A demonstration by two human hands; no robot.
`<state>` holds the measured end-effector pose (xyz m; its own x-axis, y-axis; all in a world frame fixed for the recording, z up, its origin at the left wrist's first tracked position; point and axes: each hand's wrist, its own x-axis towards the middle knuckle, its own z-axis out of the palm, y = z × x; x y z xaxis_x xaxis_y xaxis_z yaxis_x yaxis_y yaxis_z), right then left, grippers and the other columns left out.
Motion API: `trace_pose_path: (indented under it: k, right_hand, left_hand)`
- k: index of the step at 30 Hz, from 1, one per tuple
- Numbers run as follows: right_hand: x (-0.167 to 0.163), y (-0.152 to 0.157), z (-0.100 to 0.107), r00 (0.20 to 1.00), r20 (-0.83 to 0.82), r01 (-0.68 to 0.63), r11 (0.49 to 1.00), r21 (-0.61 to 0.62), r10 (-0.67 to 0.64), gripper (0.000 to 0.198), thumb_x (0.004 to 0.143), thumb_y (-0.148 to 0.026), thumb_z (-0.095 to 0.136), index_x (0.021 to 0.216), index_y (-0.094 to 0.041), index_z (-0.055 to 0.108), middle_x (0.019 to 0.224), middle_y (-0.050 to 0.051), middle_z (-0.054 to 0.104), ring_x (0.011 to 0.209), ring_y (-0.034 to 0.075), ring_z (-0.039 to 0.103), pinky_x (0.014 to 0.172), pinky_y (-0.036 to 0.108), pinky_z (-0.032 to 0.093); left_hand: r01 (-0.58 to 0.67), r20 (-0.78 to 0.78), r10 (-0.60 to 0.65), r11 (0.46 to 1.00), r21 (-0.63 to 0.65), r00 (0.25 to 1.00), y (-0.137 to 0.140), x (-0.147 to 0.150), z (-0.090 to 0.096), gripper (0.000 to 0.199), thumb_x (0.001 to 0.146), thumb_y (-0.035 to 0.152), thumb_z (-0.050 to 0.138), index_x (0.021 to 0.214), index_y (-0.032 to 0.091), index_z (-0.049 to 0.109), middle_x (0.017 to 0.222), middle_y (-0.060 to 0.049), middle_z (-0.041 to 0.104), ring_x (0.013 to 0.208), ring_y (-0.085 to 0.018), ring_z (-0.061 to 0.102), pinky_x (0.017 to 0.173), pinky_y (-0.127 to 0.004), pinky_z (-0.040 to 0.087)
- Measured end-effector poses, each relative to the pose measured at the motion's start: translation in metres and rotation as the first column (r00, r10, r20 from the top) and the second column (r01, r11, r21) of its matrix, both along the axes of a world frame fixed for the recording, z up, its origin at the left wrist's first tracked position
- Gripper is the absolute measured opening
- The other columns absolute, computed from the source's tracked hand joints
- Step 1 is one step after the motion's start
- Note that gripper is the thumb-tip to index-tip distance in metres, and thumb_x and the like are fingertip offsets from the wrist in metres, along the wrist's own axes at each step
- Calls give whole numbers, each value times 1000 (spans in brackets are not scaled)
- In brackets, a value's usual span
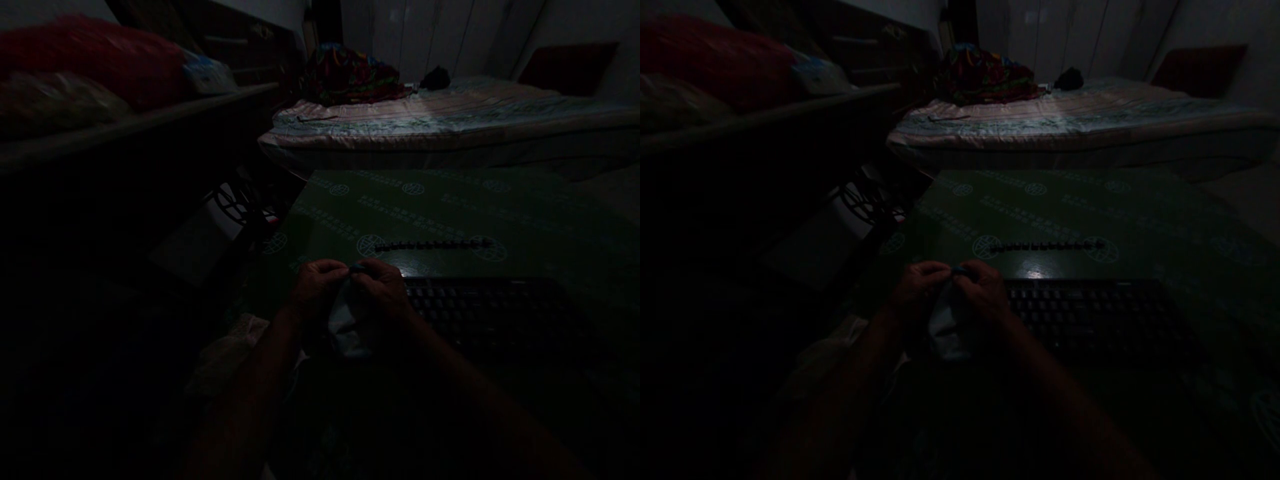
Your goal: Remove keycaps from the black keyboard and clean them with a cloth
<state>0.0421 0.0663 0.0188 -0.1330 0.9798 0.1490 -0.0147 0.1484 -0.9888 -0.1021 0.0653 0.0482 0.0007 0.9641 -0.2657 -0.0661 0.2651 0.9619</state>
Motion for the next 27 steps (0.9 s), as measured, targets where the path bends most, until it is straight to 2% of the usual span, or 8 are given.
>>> trace_pose_path:
  k: [13,17,27]
  right_hand:
    - [-1,1,-1,993,91,63,991,122,-74,15,71,-28,57,76,-18,67,70,1,64,67,15,58,62,25,44]
    - [-1,1,-3,987,143,58,987,147,-79,15,69,-27,59,77,-18,66,72,2,64,68,16,58,63,26,44]
    - [0,1,-3,995,91,36,998,60,-41,14,70,-29,58,73,-18,66,69,0,63,65,14,57,58,23,42]
  left_hand:
    - [-41,49,41,999,1,998,-1,2,1,24,48,25,79,66,14,67,57,0,63,51,-10,54,53,-23,40]
    - [-25,-11,25,1000,17,1000,0,-1,-2,24,51,27,78,69,14,68,59,0,64,53,-11,55,54,-24,41]
    - [3,-69,0,999,35,998,-1,-1,0,21,55,28,77,68,14,69,60,0,63,54,-11,54,54,-23,39]
